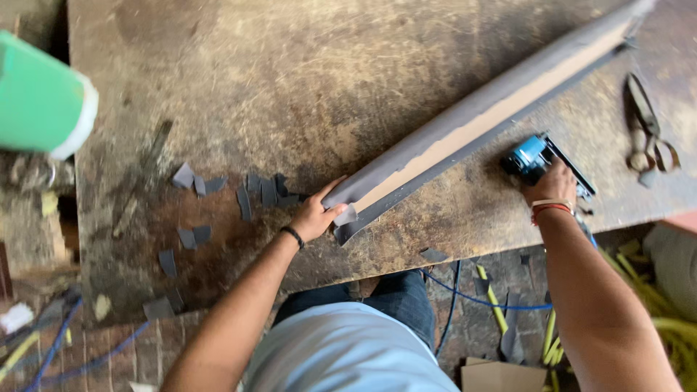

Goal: The person wraps a long narrow wooden strip with gray fabric, folding the fabric over the edges. They trim excess fabric with shears, then use a pneumatic nailer to staple the fabric along the back of the strip, working along its length and repositioning the strip on the workbench.

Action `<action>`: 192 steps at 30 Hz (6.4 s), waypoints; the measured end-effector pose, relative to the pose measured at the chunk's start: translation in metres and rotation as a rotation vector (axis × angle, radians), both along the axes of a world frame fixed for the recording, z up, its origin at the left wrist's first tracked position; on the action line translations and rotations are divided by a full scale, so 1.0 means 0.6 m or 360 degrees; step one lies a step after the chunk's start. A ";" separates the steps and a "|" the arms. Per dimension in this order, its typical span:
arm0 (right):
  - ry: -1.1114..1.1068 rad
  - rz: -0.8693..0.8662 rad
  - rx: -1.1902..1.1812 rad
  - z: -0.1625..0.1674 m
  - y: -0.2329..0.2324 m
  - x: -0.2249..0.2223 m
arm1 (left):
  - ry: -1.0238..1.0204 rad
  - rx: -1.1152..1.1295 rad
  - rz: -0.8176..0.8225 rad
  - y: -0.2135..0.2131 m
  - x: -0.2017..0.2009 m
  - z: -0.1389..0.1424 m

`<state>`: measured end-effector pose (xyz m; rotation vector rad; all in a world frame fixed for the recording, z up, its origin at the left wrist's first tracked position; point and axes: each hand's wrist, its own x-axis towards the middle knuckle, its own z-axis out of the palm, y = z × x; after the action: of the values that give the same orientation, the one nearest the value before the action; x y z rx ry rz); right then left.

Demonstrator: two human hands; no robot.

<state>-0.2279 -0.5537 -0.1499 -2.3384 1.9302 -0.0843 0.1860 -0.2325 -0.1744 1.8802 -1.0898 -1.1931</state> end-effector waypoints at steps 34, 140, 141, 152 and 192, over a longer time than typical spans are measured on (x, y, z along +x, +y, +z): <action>-0.0792 0.0326 0.0888 0.081 0.486 0.324 | 0.0018 -0.0375 -0.0350 -0.003 0.025 -0.015; -0.2537 -0.0129 0.0742 -0.070 -0.100 0.258 | 0.0923 -0.0622 -0.0594 -0.616 -0.124 -0.044; -0.2472 -0.0130 0.0740 -0.066 -0.098 0.252 | 0.1045 -0.0658 -0.0607 -0.633 -0.133 -0.060; -0.2169 -0.0638 0.0734 -0.008 -0.060 0.239 | 0.0919 -0.0544 -0.0991 -0.670 -0.163 -0.082; -0.0989 -0.0549 0.0932 -0.064 -0.115 0.256 | -0.0623 0.0197 -0.0479 -0.655 -0.132 -0.005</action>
<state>-0.0741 -0.6229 -0.1881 -1.3841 1.7019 -0.2104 0.1071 -0.6257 -0.1774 2.1600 -1.5879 -1.0957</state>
